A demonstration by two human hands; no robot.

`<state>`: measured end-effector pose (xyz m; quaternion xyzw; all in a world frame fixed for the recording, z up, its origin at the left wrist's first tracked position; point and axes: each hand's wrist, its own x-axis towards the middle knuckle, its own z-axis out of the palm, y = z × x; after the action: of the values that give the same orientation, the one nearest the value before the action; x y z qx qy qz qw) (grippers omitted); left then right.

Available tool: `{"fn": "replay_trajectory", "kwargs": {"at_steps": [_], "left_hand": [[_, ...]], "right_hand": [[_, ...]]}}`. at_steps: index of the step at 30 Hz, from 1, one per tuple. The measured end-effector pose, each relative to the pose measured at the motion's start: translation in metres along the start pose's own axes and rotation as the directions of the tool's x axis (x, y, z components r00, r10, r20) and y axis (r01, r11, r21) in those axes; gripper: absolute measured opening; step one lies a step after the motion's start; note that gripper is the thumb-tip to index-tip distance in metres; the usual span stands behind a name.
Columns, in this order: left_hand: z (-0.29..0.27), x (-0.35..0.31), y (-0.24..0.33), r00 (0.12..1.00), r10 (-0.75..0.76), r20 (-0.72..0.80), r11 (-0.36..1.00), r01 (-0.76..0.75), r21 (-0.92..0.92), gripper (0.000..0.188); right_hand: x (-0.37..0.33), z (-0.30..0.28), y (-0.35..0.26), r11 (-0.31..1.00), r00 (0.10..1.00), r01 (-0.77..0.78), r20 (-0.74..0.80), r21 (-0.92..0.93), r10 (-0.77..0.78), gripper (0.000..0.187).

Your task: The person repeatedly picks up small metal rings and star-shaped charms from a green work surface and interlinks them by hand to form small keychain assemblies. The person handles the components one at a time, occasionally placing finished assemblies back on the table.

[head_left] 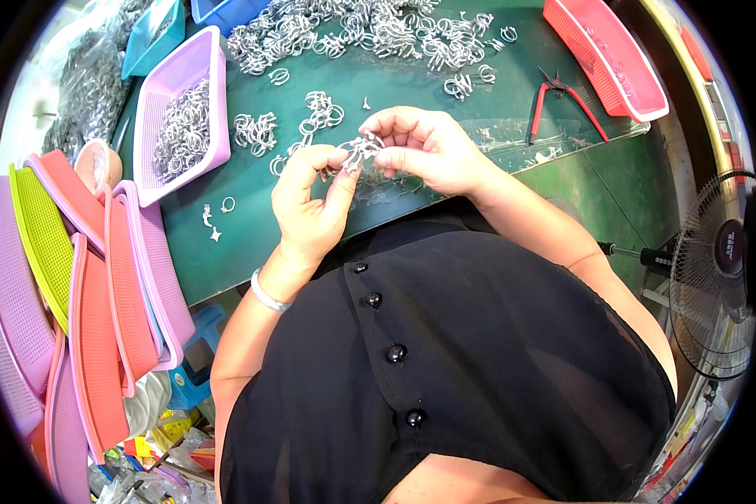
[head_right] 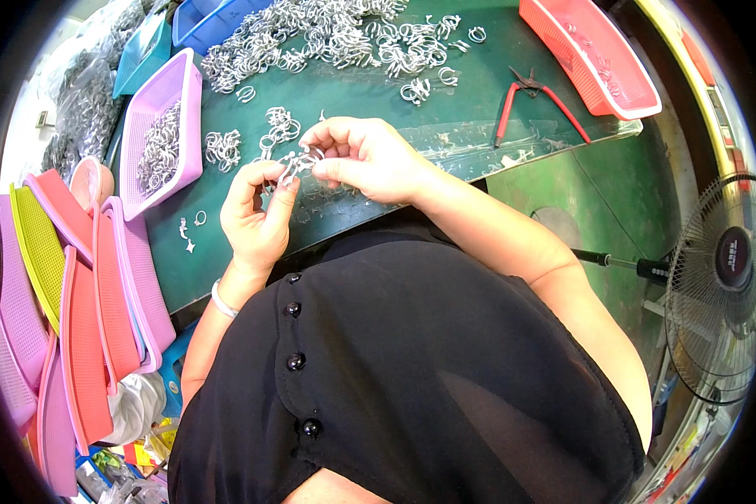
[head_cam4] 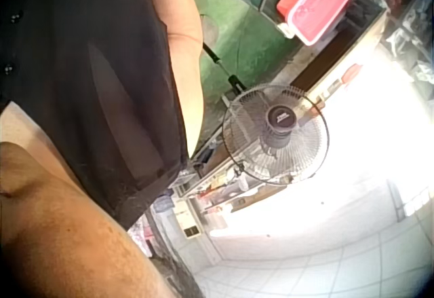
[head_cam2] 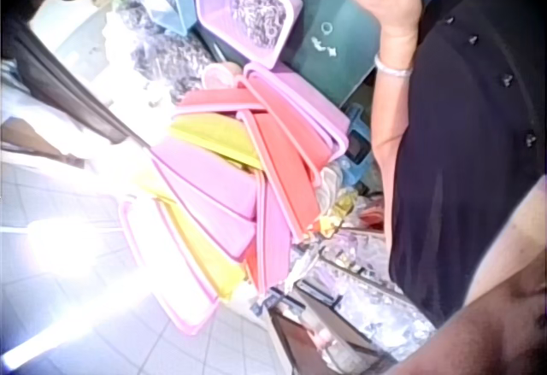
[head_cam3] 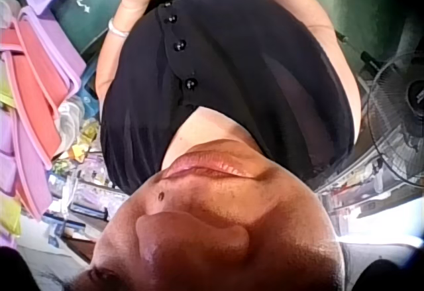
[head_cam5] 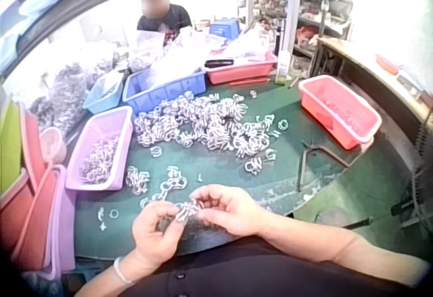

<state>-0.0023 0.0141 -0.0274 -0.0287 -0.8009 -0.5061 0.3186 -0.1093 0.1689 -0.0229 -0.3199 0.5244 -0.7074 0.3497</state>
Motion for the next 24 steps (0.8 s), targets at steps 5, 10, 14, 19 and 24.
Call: {"fn": "replay_trajectory", "kwargs": {"at_steps": [5, 10, 14, 19, 24], "left_hand": [[-0.0001, 0.0017, 0.0032, 1.000, -0.011, 0.006, 1.000, 0.011, 0.000, 0.015], [-0.0011, -0.0011, 0.0021, 0.996, -0.064, 0.062, 0.996, 0.067, -0.056, 0.017], [-0.0017, -0.0014, 0.0018, 0.995, -0.074, 0.063, 0.995, 0.078, -0.067, 0.018], [-0.0013, -0.0008, 0.0021, 0.996, -0.067, 0.061, 0.995, 0.071, -0.066, 0.018], [0.0035, 0.0010, 0.0071, 0.972, -0.234, -0.024, 0.960, 0.227, -0.165, 0.014]], "right_hand": [[0.0006, 0.0001, -0.0013, 0.998, 1.000, -0.022, 0.008, 0.056, 0.022, 0.028], [0.0010, -0.0007, 0.0010, 0.997, 1.000, -0.025, 0.008, 0.072, 0.025, 0.028], [0.0006, 0.0002, -0.0016, 0.998, 0.999, -0.039, 0.007, 0.056, 0.039, 0.028], [0.0009, -0.0010, 0.0002, 0.997, 0.999, -0.042, 0.014, 0.063, 0.041, 0.028], [0.0008, -0.0005, -0.0011, 0.997, 0.997, -0.076, 0.019, 0.028, 0.075, 0.027]]}}
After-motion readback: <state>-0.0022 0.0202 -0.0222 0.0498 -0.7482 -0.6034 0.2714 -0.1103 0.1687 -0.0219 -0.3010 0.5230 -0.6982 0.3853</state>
